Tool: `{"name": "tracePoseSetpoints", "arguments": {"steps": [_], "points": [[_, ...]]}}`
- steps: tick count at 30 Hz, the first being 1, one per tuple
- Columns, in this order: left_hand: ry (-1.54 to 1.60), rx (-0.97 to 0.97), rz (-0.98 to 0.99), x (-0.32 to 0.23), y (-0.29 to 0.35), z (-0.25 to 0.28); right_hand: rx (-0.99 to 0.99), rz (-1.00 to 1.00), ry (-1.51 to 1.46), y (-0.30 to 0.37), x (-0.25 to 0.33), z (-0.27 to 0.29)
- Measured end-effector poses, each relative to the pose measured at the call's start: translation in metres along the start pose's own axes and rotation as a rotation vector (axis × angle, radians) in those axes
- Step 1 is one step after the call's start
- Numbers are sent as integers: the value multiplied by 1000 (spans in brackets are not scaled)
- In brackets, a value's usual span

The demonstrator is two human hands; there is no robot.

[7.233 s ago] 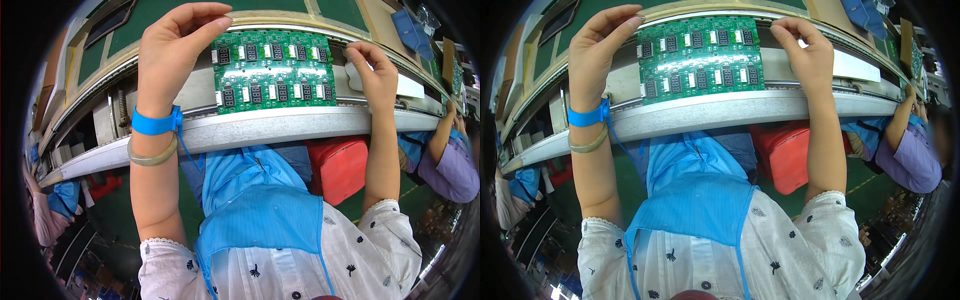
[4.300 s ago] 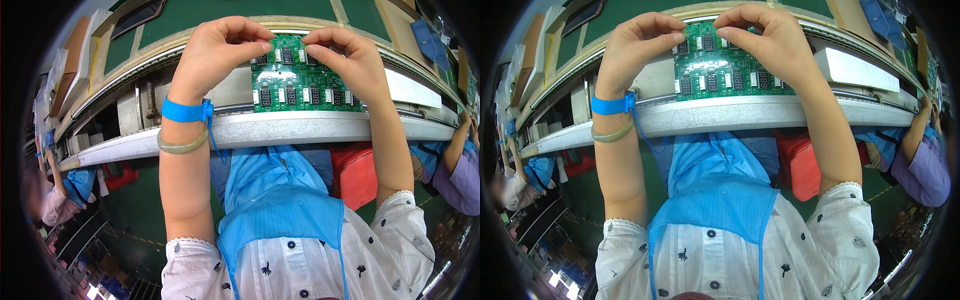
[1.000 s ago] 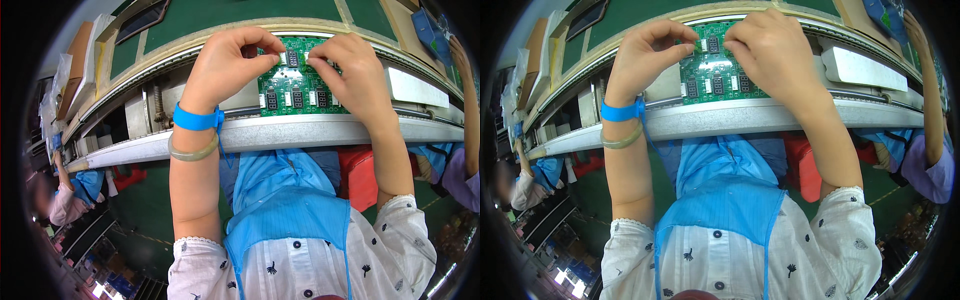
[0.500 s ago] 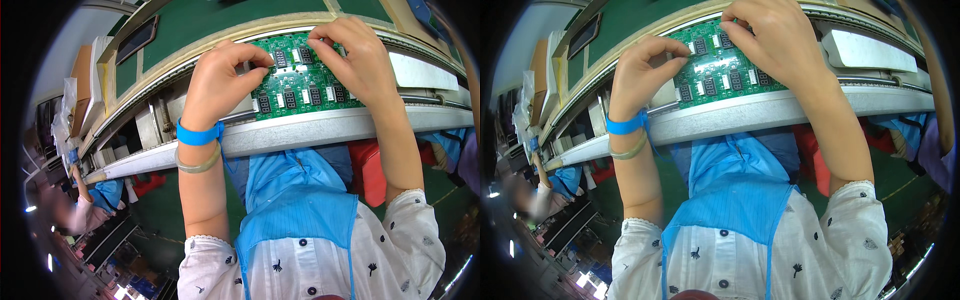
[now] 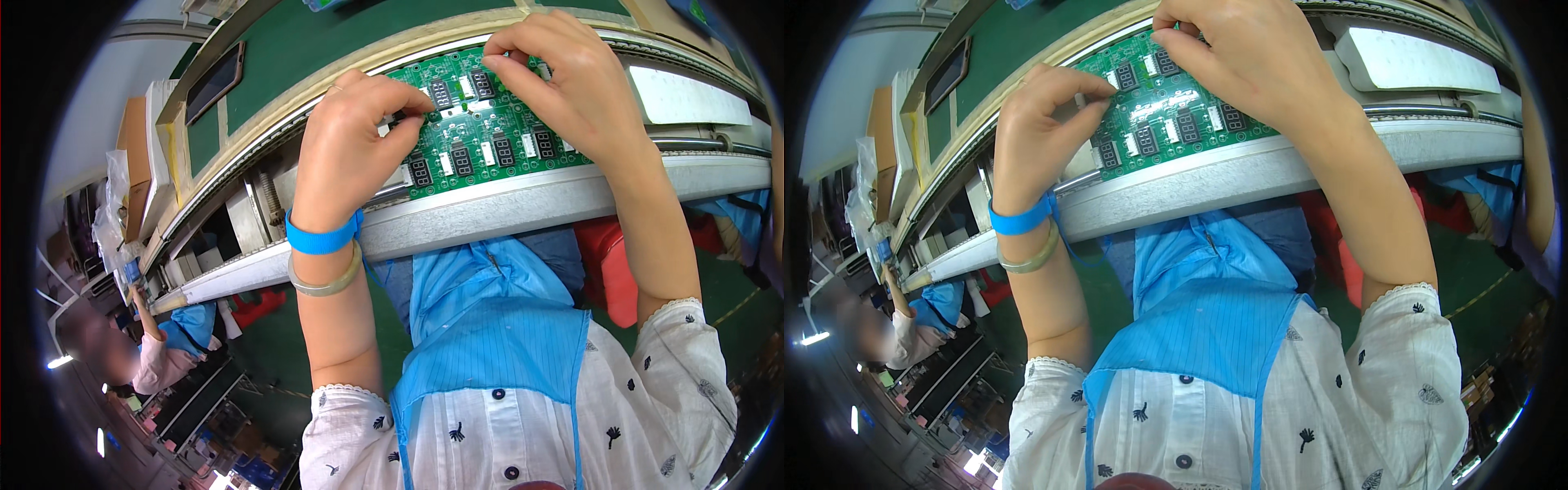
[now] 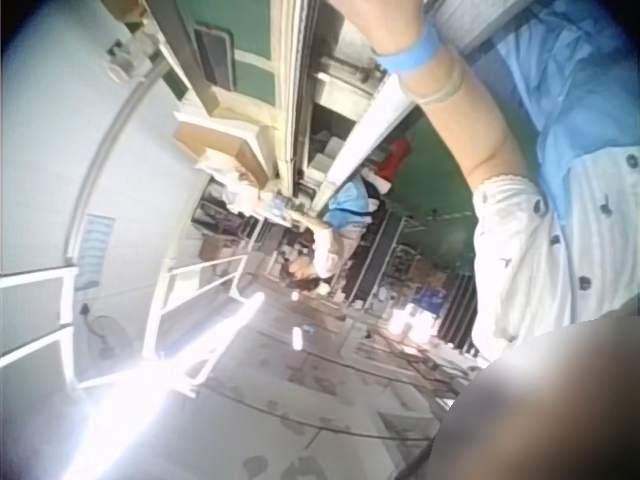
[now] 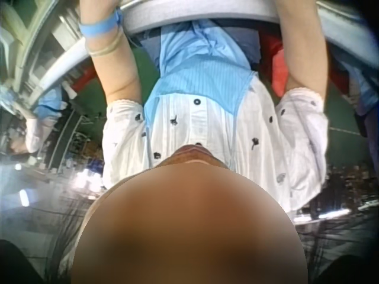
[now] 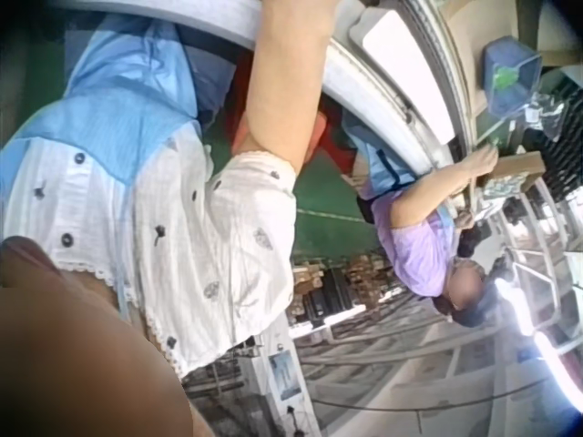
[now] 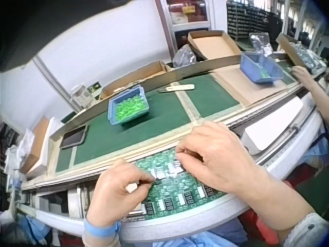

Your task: Assembling components onto printed circuit boards at an industrial workstation.

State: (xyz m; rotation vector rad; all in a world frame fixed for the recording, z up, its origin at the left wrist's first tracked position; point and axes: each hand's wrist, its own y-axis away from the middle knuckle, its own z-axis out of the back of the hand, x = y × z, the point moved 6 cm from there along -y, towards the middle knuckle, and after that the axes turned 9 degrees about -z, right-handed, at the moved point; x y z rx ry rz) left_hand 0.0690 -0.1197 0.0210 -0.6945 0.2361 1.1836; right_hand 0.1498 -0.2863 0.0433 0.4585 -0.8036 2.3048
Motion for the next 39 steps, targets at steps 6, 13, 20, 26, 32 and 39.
{"name": "tracePoseSetpoints", "arguments": {"steps": [6, 13, 20, 26, 32, 39], "points": [[12, 11, 1, -3, -3, -1, -204, 203, -351, -3, -18, -14], [8, 19, 10, -4, -2, -1, -392, 463, -575, 6, -23, -13], [-23, 15, -39, -6, -5, -3, -392, 484, -553, 6, -10, 0], [-67, 60, -39, -9, -5, -7, -34, 21, -47, 4, -24, -15], [-47, 71, -1, -16, -9, 2, -16, -2, -149, 2, -20, -14], [-67, -45, 34, -6, -38, 34, -61, 87, -34, -69, -4, -3]]}}
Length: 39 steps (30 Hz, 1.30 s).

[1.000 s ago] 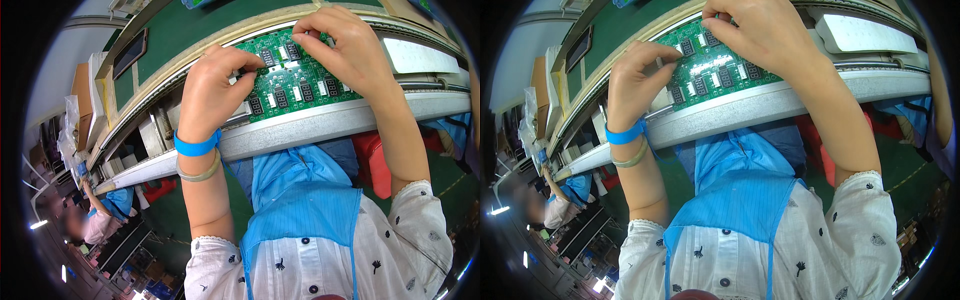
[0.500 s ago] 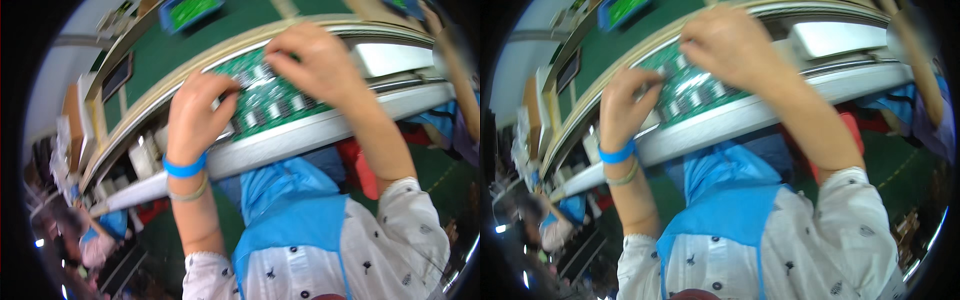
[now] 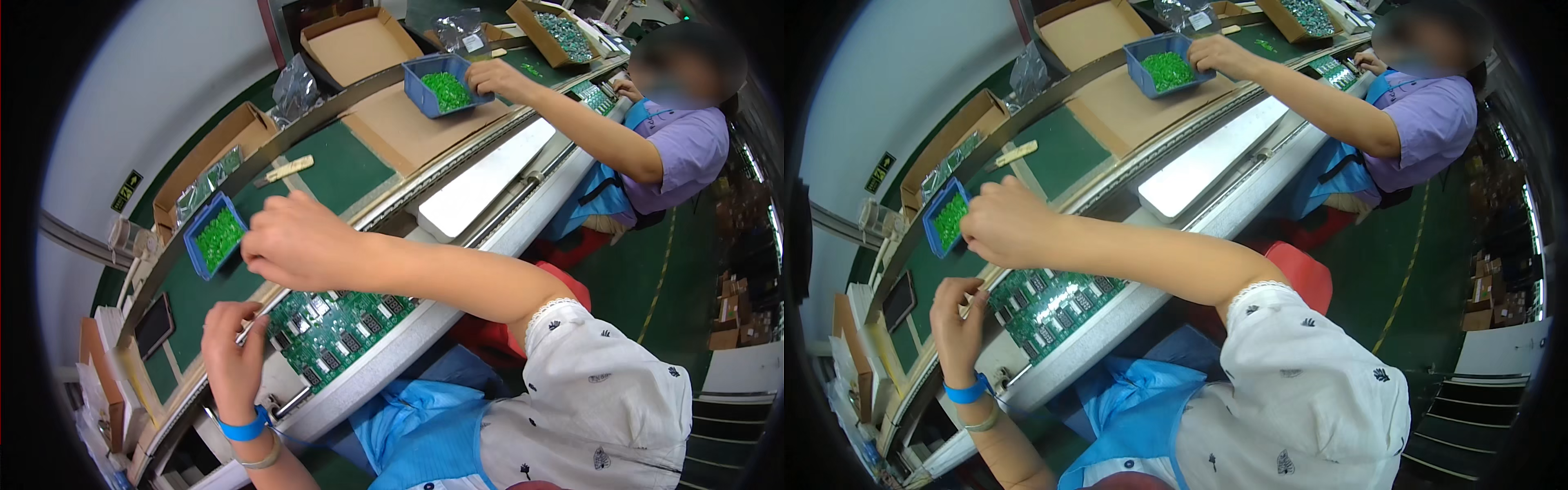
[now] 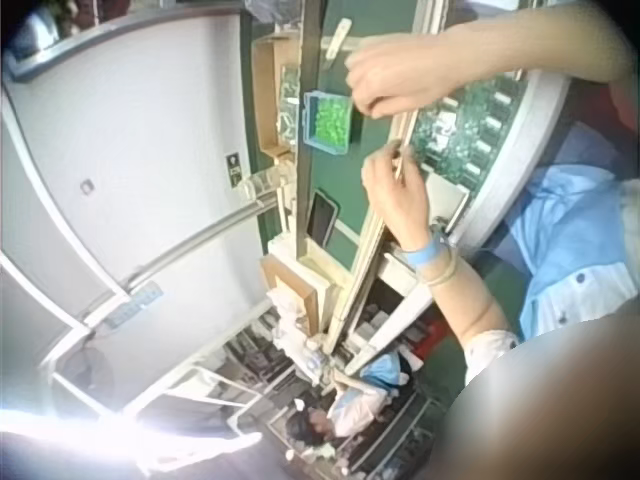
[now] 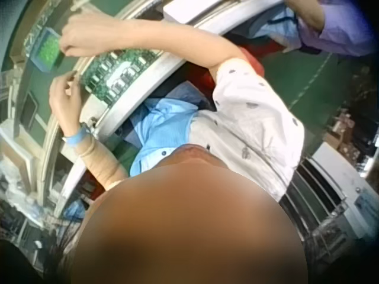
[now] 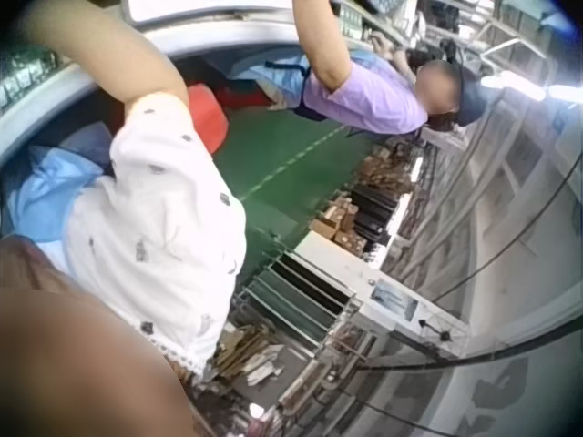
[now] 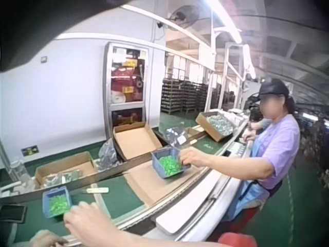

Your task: Assembling components onto printed circuit boards at an industrial workstation.

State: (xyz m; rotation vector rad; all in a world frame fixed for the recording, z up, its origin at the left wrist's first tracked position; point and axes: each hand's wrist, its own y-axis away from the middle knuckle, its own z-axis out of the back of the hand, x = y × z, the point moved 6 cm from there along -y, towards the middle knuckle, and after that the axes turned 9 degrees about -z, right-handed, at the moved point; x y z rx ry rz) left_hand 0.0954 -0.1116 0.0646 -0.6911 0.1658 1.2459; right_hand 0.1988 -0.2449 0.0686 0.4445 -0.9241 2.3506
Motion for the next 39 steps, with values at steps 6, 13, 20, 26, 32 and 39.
{"name": "tracePoseSetpoints", "arguments": {"steps": [6, 13, 20, 26, 32, 39], "points": [[-247, -112, 14, 82, -70, 11, 95, 19, 409, -91, -16, -62], [-541, 65, 90, 132, -88, -8, 276, -63, 586, -105, -18, -105], [-459, -30, 131, 130, -90, -3, 212, -107, 561, -103, -20, -103], [-456, -100, 94, 116, -87, 4, 111, -261, 179, -98, -33, -85], [-9, -261, 143, 83, -69, 13, 33, -275, -607, -73, -51, -53], [597, -174, 241, 27, -39, -16, 208, -425, -713, -1, -56, 4]]}}
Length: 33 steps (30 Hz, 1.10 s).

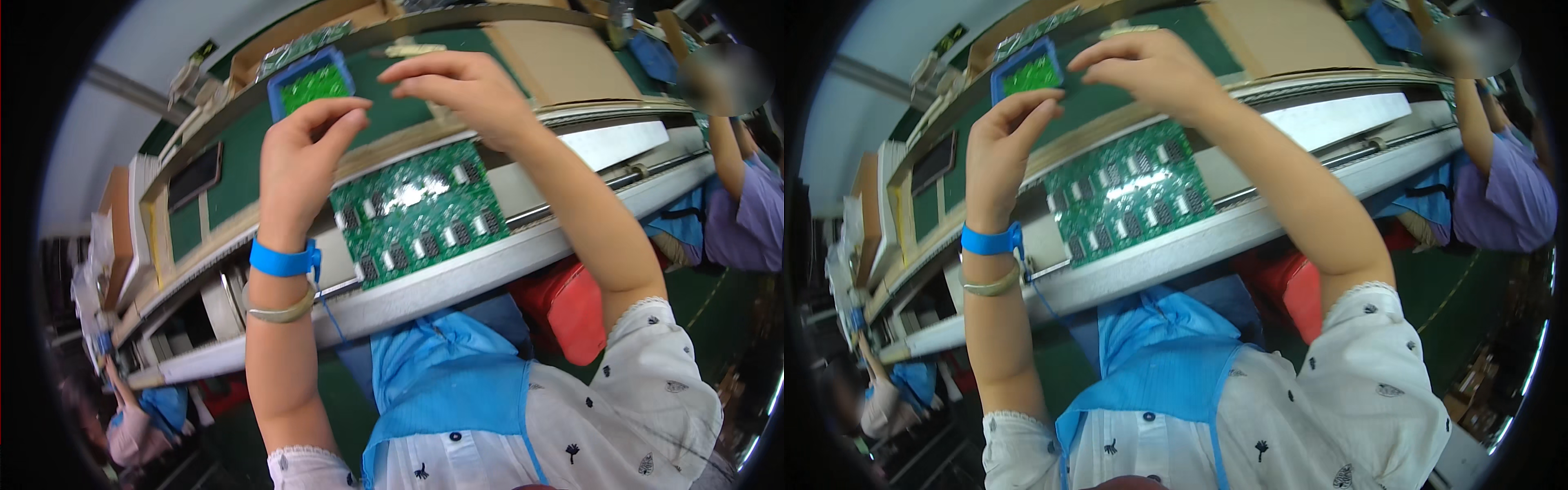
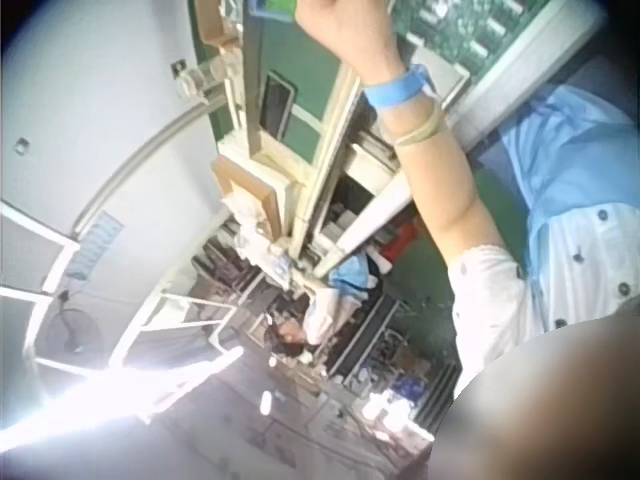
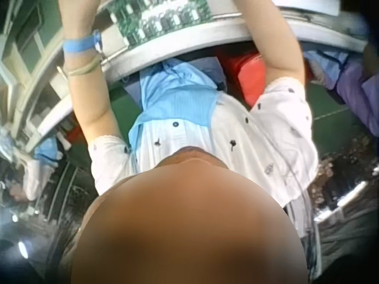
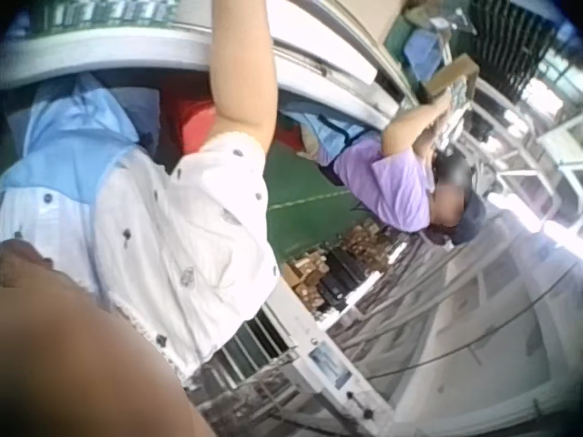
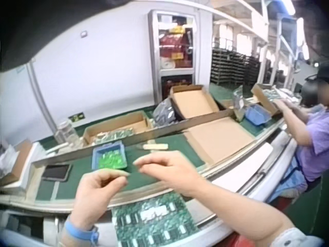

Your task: Assembling components onto printed circuit boards at an industrial workstation.

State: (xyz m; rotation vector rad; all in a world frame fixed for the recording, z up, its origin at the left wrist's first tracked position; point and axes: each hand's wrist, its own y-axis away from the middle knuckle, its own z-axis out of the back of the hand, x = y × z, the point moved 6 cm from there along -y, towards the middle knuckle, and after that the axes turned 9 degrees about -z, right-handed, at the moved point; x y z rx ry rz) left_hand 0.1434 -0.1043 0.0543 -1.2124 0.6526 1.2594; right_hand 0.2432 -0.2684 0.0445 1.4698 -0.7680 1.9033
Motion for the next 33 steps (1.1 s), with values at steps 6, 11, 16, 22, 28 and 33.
{"name": "tracePoseSetpoints", "arguments": {"steps": [6, 11, 16, 22, 28, 33], "points": [[186, 142, 196, 7, 40, -27, 58, -196, -46, 62, -24, 4], [197, 196, 200, 11, 54, -42, 59, -214, -5, 83, -41, 3], [259, 109, 206, 19, 62, -49, 62, -193, -56, 90, -43, -2], [233, 132, 194, 19, 64, -45, 51, -165, -96, 90, -43, -3], [193, 140, 180, 19, 65, -44, 22, -143, -42, 92, -41, -1], [203, 144, 171, 20, 66, -43, 32, -124, 2, 92, -44, 0]]}}
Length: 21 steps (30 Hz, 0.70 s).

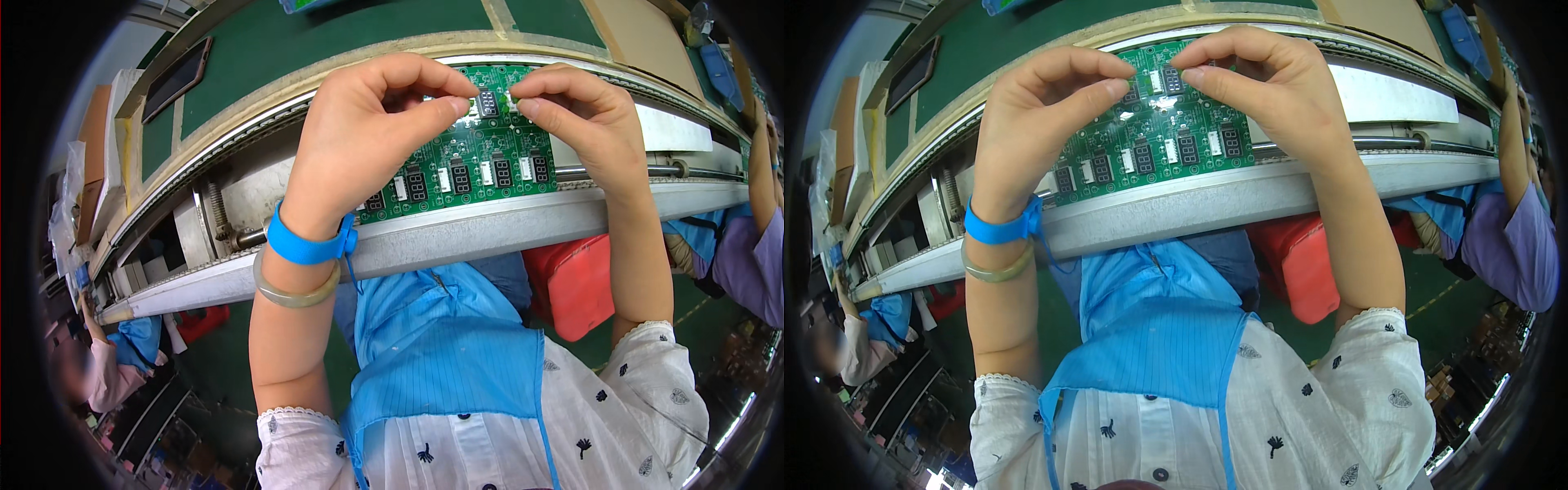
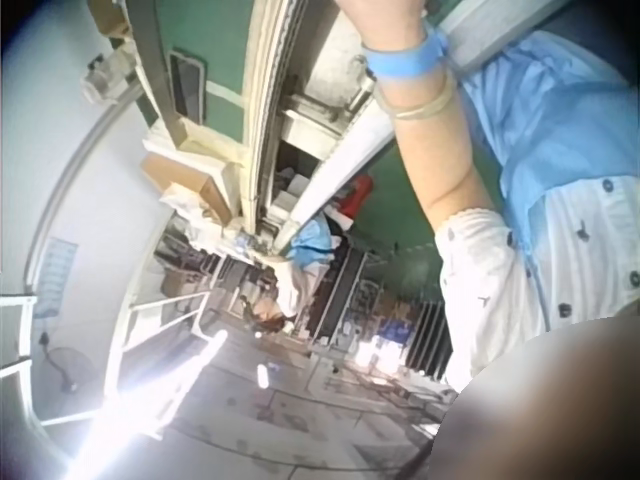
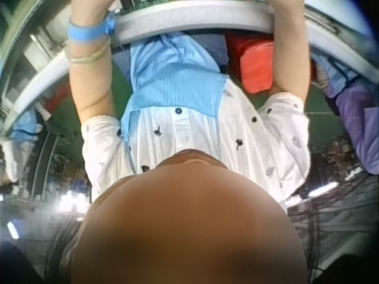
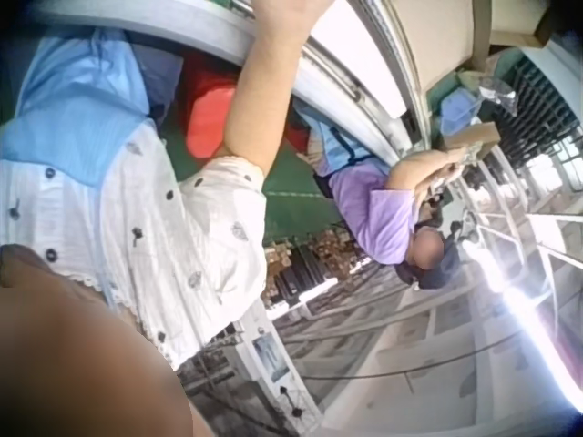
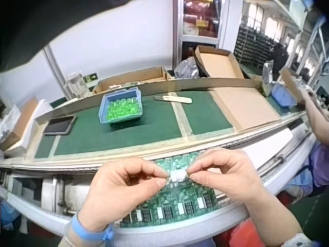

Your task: Assembling components onto printed circuit boards at an industrial workstation.

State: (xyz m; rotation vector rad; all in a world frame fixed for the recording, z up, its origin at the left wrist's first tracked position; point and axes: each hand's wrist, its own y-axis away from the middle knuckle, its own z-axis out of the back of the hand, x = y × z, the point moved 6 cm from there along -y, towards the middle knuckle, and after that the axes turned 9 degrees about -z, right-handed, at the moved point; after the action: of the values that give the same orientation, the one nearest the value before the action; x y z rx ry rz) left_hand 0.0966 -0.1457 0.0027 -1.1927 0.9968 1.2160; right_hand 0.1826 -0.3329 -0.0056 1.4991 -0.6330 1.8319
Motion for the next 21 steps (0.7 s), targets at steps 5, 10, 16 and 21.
{"name": "tracePoseSetpoints", "arguments": {"steps": [5, 10, 16, 21], "points": [[-45, 11, -17, 0, -1, -2, -68, 139, 213, 3, 5, 5], [-94, 6, -12, 1, 0, -1, -110, 282, 421, 9, 14, 5], [-131, 13, -8, 0, 2, 1, -121, 326, 621, 13, 19, -4], [-133, 0, -38, 2, 2, 1, -117, 430, 855, 14, 27, -14]]}}
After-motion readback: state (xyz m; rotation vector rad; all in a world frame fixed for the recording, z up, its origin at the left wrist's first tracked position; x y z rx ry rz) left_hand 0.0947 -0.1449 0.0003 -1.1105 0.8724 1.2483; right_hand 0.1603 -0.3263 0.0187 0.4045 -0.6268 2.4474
